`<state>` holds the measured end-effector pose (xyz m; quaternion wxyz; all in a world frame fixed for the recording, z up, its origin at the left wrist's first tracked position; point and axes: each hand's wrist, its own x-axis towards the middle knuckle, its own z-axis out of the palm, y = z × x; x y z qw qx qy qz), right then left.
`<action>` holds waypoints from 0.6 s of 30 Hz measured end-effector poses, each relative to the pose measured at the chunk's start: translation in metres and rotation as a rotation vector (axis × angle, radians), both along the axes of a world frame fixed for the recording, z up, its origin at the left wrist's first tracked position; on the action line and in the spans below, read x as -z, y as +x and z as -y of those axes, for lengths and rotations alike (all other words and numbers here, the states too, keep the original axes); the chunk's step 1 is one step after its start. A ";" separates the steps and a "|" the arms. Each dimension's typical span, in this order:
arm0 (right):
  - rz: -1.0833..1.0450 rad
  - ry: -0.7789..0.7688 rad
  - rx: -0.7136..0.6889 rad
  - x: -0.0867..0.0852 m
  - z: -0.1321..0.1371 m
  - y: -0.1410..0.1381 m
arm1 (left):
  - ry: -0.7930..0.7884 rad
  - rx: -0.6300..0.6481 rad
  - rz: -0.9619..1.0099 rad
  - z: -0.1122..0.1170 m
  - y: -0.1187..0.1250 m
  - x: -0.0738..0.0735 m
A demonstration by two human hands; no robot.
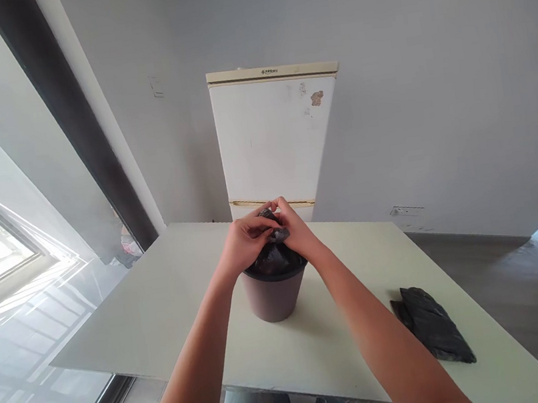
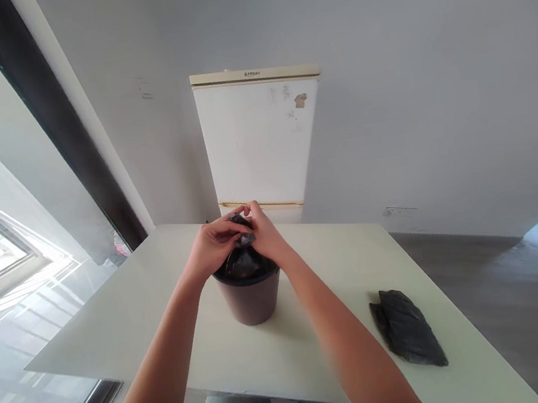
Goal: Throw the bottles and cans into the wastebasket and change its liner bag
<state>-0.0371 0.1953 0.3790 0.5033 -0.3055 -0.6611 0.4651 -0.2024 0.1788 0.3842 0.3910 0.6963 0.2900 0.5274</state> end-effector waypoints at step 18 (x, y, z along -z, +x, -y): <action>0.222 0.472 0.467 0.008 0.033 0.014 | 0.180 -0.311 -0.199 0.010 0.006 0.000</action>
